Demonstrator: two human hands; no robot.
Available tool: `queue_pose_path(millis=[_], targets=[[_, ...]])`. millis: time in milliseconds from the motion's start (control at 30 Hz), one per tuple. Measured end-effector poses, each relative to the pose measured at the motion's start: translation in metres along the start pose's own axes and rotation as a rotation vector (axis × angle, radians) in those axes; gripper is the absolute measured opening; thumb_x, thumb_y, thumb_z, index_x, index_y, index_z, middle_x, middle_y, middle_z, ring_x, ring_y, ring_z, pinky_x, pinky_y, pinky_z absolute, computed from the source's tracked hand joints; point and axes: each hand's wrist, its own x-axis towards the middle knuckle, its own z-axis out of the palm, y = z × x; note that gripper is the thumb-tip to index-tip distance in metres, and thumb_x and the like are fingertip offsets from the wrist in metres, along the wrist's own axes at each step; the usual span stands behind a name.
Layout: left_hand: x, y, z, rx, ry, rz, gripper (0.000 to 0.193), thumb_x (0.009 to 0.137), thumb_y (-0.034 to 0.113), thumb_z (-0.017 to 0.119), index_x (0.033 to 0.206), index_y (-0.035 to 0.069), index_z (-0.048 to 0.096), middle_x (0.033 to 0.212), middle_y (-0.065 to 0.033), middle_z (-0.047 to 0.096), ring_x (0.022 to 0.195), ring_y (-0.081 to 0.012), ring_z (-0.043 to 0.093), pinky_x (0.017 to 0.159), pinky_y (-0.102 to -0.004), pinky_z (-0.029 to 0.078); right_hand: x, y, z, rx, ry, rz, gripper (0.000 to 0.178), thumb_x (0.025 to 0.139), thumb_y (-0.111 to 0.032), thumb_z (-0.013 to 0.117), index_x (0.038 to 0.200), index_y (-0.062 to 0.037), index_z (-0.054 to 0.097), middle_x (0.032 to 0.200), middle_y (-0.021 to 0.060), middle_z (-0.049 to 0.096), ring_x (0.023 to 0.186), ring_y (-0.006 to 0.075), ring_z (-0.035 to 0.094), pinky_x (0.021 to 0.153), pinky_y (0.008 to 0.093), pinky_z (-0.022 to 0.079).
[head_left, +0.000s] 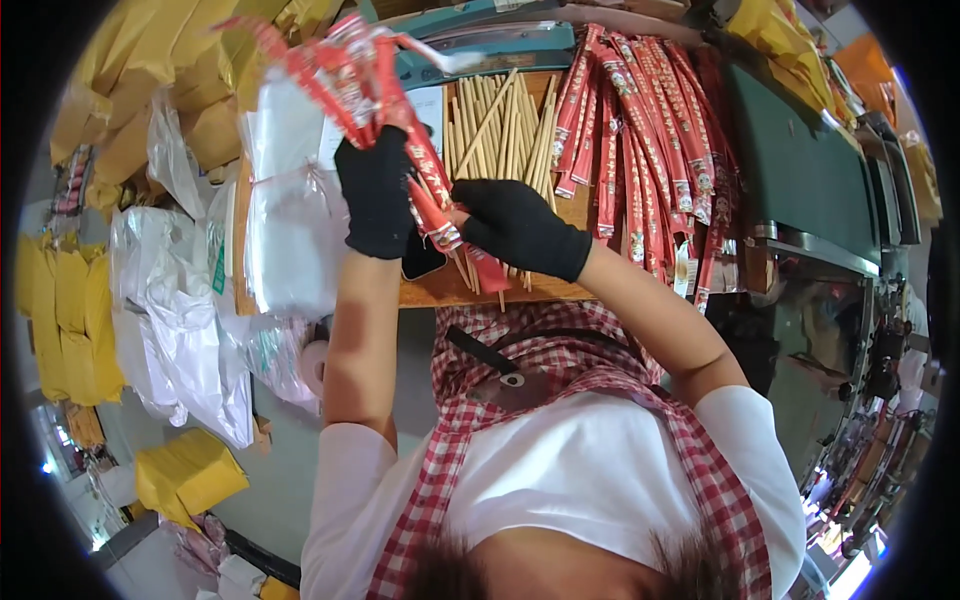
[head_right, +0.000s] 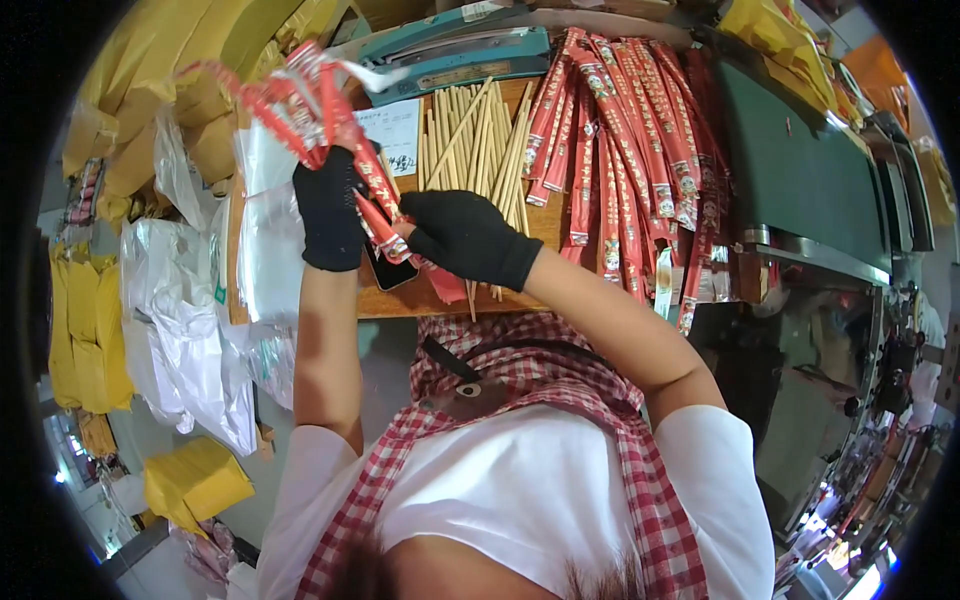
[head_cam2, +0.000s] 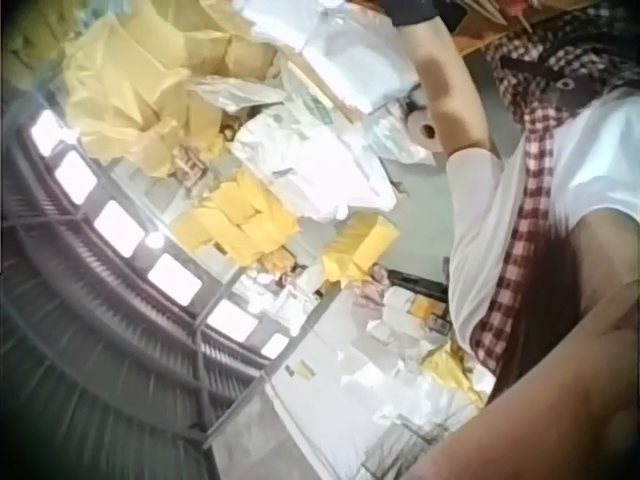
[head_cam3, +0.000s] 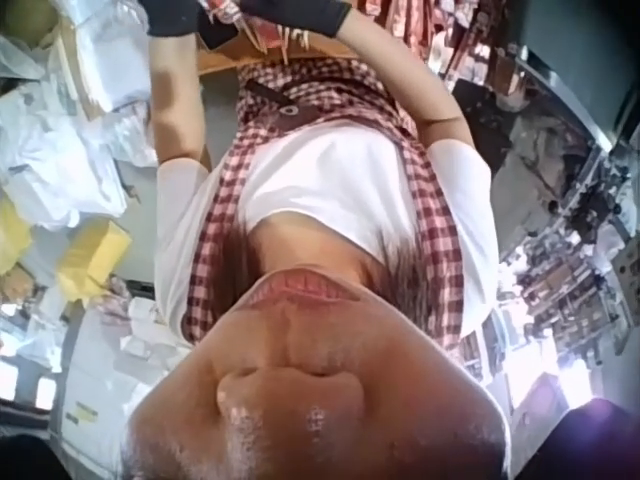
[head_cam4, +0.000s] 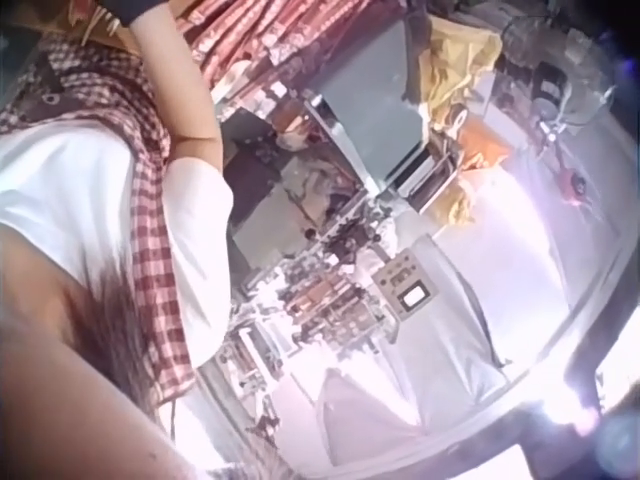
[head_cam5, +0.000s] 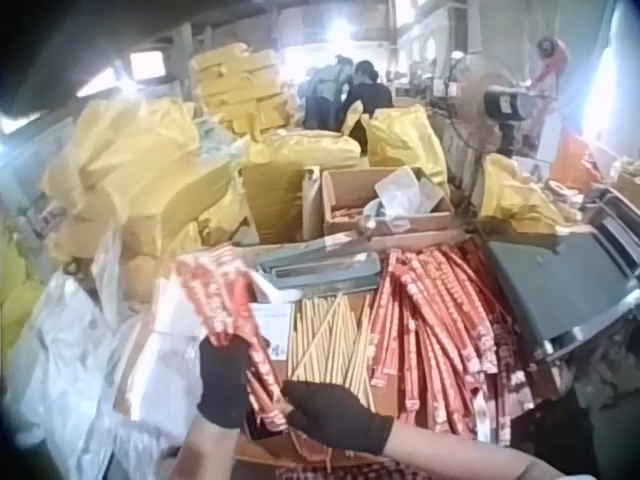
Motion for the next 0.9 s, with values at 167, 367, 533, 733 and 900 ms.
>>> queue_pose_path(millis=[167, 367, 533, 733, 900], targets=[[0.012, -0.016, -0.022, 0.122, -0.031, -0.13, 0.021, 0.083, 0.025, 0.064, 0.081, 0.005, 0.057, 0.065, -0.0017, 0.055, 0.056, -0.0118, 0.052, 0.053, -0.0246, 0.042, -0.017, -0.02, -0.015, -0.089, -0.292, 0.025, 0.02, 0.085, -0.026, 0.054, 0.085, -0.0067, 0.058, 0.072, 0.013, 0.058, 0.066, 0.031, 0.058, 0.056, 0.0384, 0.045], [0.076, -0.002, -0.092, -0.412, 0.255, 0.086, 0.021, 0.083, 0.021, 0.062, 0.092, 0.004, 0.054, 0.075, -0.0072, 0.057, 0.063, -0.0171, 0.055, 0.059, -0.0297, 0.048, -0.122, 0.015, -0.001, 0.645, -0.009, 0.689, 0.016, 0.088, -0.021, 0.054, 0.085, -0.0058, 0.056, 0.067, 0.005, 0.056, 0.06, 0.0189, 0.059, 0.049, 0.0321, 0.044], [0.049, -0.005, -0.055, -0.253, 0.225, 0.125, 0.02, 0.084, 0.017, 0.062, 0.093, 0.001, 0.053, 0.074, -0.008, 0.058, 0.06, -0.015, 0.055, 0.056, -0.0251, 0.046, -0.029, 0.01, -0.016, 1.088, 0.219, 0.797, 0.014, 0.087, -0.022, 0.05, 0.077, -0.0126, 0.046, 0.061, -0.0019, 0.044, 0.046, 0.0064, 0.04, 0.04, 0.0224, 0.028], [0.063, -0.053, -0.09, -0.12, 0.205, 0.057, 0.022, 0.086, 0.026, 0.059, 0.082, 0.005, 0.055, 0.069, -0.0051, 0.057, 0.058, -0.0156, 0.056, 0.053, -0.0268, 0.047, -0.045, -0.017, 0.004, 0.169, -0.268, 0.382, 0.032, 0.093, -0.031, 0.044, 0.084, -0.0025, 0.055, 0.058, 0.016, 0.05, 0.051, 0.0285, 0.051, 0.052, 0.0376, 0.041], [0.089, -0.05, -0.248, -0.371, 0.262, -0.002, 0.015, 0.081, 0.021, 0.061, 0.08, 0.01, 0.051, 0.071, -0.0023, 0.053, 0.063, -0.018, 0.054, 0.062, -0.031, 0.048, -0.115, -0.011, -0.01, 0.097, -0.078, 0.643, 0.033, 0.092, -0.033, 0.045, 0.079, -0.0039, 0.053, 0.06, 0.0168, 0.051, 0.057, 0.0341, 0.055, 0.052, 0.0413, 0.041]])
